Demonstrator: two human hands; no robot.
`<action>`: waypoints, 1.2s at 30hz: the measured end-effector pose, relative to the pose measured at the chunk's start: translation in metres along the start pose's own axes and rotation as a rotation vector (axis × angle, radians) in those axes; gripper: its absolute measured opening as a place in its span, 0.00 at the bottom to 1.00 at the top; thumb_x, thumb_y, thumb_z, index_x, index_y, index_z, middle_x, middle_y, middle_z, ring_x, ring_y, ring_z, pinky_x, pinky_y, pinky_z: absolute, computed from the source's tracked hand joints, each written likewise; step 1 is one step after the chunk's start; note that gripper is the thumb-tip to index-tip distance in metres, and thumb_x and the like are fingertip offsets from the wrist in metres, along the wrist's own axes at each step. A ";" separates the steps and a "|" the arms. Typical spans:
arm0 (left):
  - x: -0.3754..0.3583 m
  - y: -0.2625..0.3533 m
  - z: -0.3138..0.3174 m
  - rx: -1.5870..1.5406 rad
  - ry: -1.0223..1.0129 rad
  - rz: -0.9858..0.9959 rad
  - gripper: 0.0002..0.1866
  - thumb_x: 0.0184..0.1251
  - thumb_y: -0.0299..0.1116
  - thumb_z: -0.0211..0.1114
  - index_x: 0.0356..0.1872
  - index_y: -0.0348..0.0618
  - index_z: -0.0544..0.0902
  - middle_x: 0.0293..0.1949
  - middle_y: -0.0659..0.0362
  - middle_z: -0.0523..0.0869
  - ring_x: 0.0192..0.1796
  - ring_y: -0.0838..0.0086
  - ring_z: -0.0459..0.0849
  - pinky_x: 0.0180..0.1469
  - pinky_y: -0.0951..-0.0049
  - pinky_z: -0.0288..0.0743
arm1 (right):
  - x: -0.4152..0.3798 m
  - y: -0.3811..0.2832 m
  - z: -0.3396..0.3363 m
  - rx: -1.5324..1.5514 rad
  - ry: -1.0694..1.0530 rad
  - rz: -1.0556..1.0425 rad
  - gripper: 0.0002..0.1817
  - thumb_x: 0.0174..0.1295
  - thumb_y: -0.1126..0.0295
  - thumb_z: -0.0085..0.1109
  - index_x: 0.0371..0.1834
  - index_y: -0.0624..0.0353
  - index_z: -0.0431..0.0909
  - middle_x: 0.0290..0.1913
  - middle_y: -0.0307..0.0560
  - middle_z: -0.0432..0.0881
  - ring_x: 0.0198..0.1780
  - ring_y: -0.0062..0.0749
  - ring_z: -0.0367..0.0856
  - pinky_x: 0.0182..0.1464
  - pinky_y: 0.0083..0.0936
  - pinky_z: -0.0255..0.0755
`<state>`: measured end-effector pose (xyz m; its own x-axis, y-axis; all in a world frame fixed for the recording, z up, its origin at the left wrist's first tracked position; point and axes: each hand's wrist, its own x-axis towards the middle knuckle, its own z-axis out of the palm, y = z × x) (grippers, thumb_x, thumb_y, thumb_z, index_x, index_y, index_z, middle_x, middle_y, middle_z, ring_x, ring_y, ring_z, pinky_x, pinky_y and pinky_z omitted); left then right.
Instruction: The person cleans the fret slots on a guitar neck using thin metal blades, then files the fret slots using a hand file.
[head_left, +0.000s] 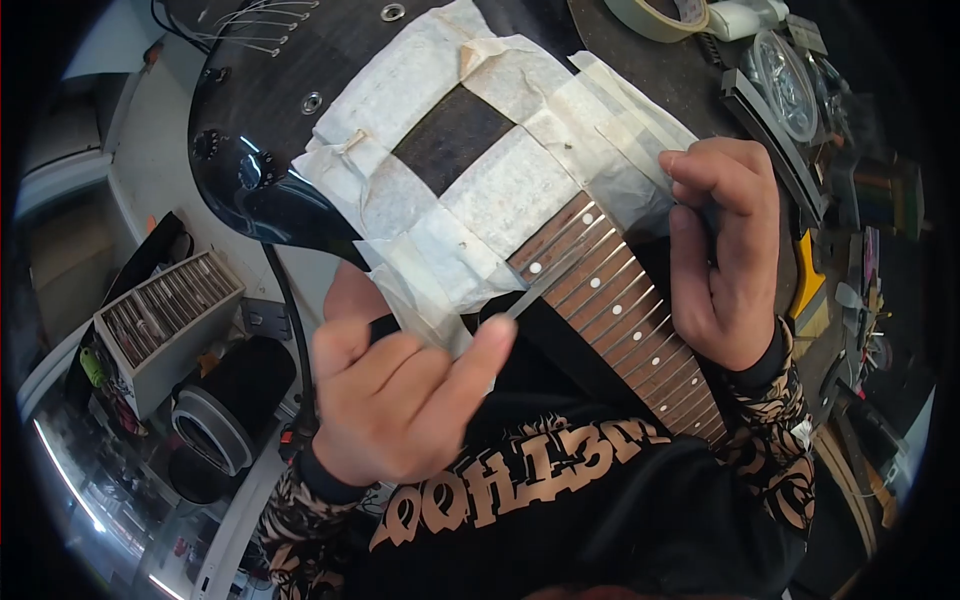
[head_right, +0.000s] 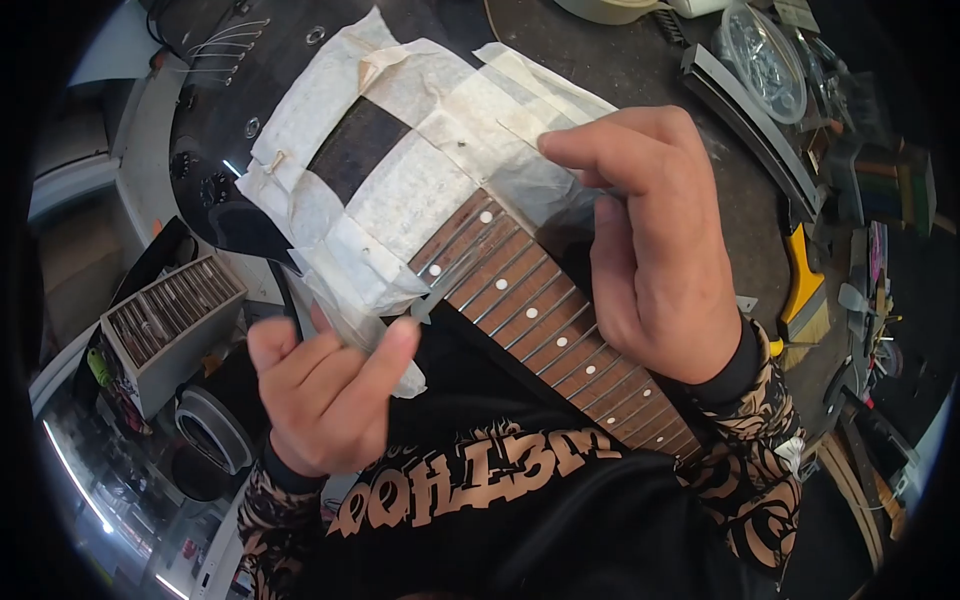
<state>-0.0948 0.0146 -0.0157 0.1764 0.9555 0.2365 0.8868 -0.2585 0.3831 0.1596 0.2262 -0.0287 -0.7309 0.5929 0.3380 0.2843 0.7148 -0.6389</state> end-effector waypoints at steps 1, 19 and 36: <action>0.016 -0.002 0.004 0.001 0.027 0.040 0.33 0.57 0.25 0.72 0.68 0.39 0.98 0.28 0.68 0.73 0.30 0.71 0.73 0.49 0.57 0.59 | 0.000 -0.001 0.001 0.004 0.000 0.004 0.38 0.63 1.01 0.53 0.75 0.61 0.84 0.62 0.55 0.85 0.55 0.41 0.86 0.62 0.35 0.83; 0.039 -0.017 -0.013 -0.384 0.198 -0.083 0.26 0.64 0.25 0.75 0.65 0.35 0.98 0.31 0.68 0.87 0.25 0.72 0.74 0.47 0.59 0.61 | 0.001 0.000 0.000 0.047 0.016 0.018 0.33 0.67 0.97 0.60 0.74 0.62 0.84 0.62 0.53 0.84 0.54 0.39 0.85 0.59 0.34 0.82; 0.023 -0.002 0.003 -0.264 0.042 0.021 0.22 0.68 0.23 0.80 0.63 0.40 0.94 0.32 0.65 0.87 0.29 0.69 0.80 0.45 0.59 0.68 | 0.016 -0.007 -0.018 0.241 -0.301 -0.068 0.09 0.78 0.66 0.77 0.52 0.59 0.90 0.45 0.46 0.87 0.49 0.43 0.82 0.61 0.42 0.71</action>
<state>-0.0915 0.0376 -0.0141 0.1710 0.9443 0.2813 0.7400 -0.3116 0.5961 0.1572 0.2377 -0.0063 -0.9026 0.3860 0.1907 0.1007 0.6198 -0.7783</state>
